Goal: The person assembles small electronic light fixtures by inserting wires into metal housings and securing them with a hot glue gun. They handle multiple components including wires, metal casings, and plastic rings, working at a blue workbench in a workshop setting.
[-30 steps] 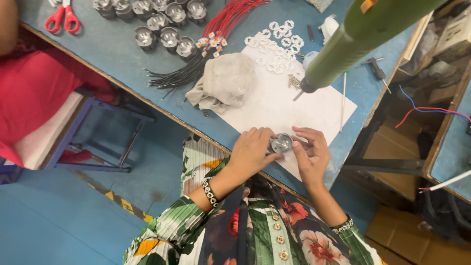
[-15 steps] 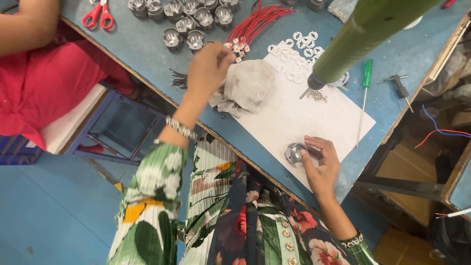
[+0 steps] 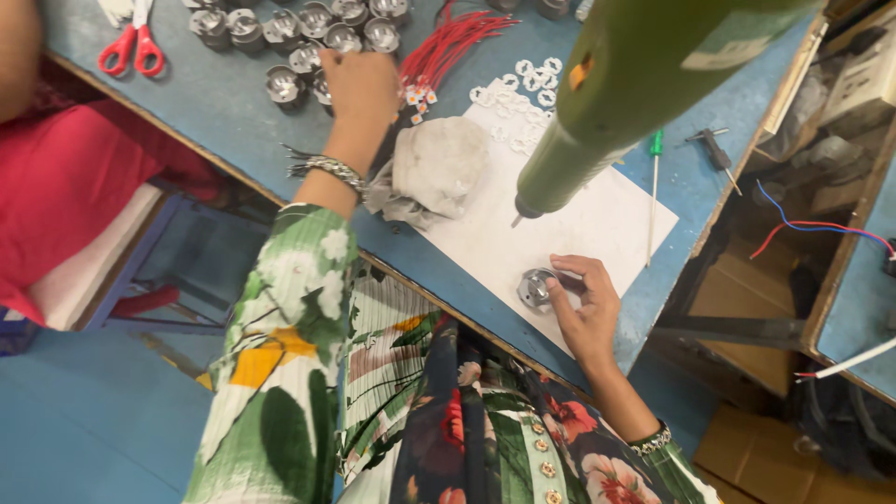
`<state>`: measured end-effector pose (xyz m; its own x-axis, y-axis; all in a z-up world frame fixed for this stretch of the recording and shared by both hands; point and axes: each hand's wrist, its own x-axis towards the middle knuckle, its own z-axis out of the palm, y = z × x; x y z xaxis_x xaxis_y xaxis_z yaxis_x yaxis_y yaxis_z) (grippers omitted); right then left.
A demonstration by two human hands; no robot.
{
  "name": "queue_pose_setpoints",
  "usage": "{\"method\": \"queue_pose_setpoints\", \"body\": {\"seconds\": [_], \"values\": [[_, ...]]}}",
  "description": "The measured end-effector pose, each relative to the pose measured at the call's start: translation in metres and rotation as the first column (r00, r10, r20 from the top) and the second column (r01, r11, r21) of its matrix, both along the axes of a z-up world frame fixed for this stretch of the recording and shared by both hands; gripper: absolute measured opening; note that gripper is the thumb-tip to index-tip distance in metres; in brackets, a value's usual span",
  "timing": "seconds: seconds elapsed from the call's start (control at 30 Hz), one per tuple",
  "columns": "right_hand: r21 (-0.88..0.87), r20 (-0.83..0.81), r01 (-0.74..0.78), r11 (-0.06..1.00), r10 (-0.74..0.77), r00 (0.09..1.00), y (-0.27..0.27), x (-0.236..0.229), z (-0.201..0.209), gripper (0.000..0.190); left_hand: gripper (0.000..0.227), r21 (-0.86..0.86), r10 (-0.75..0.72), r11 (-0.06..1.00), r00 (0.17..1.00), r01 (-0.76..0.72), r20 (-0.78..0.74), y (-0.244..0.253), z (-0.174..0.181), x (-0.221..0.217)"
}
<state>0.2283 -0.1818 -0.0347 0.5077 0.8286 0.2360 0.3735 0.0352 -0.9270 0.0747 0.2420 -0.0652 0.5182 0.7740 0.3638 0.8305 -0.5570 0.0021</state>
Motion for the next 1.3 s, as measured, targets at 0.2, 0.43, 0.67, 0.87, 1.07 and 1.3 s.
{"method": "queue_pose_setpoints", "body": {"seconds": [0.2, 0.43, 0.67, 0.87, 1.07, 1.3], "values": [[0.006, 0.015, -0.005, 1.000, 0.005, 1.000, 0.000, 0.000, 0.001, 0.022, 0.015, -0.318, -0.027, 0.928, 0.884, 0.196, 0.466, 0.007, 0.019, -0.020], [0.024, -0.008, -0.002, 1.000, 0.002, 1.000, 0.000, 0.002, -0.001, 0.021, 0.016, -0.387, 0.346, 0.439, 0.245, 0.811, 0.906, -0.027, 0.100, -0.089], [0.040, -0.049, -0.020, 0.999, 0.022, 0.999, -0.002, 0.002, -0.007, 0.023, 0.010, -0.247, 0.328, 0.463, 0.095, 0.851, 0.940, -0.137, 0.146, -0.210], [0.070, -0.113, -0.009, 0.997, 0.017, 0.993, -0.005, 0.005, -0.015, 0.020, 0.037, -0.772, -0.155, 0.308, 0.830, 0.556, 0.536, -0.218, 0.133, -0.207], [0.267, -0.399, 0.310, 0.913, -0.188, 0.898, -0.017, 0.017, 0.013, 0.014, 0.047, -0.598, -0.359, 0.370, 0.703, 0.711, 0.614, -0.280, 0.105, -0.114], [0.015, 0.489, 0.010, 1.000, -0.016, 0.872, -0.071, 0.016, 0.093, 0.017, 0.041, -0.544, -0.259, 0.340, 0.632, 0.767, 0.730, -0.312, 0.110, -0.061]]}}
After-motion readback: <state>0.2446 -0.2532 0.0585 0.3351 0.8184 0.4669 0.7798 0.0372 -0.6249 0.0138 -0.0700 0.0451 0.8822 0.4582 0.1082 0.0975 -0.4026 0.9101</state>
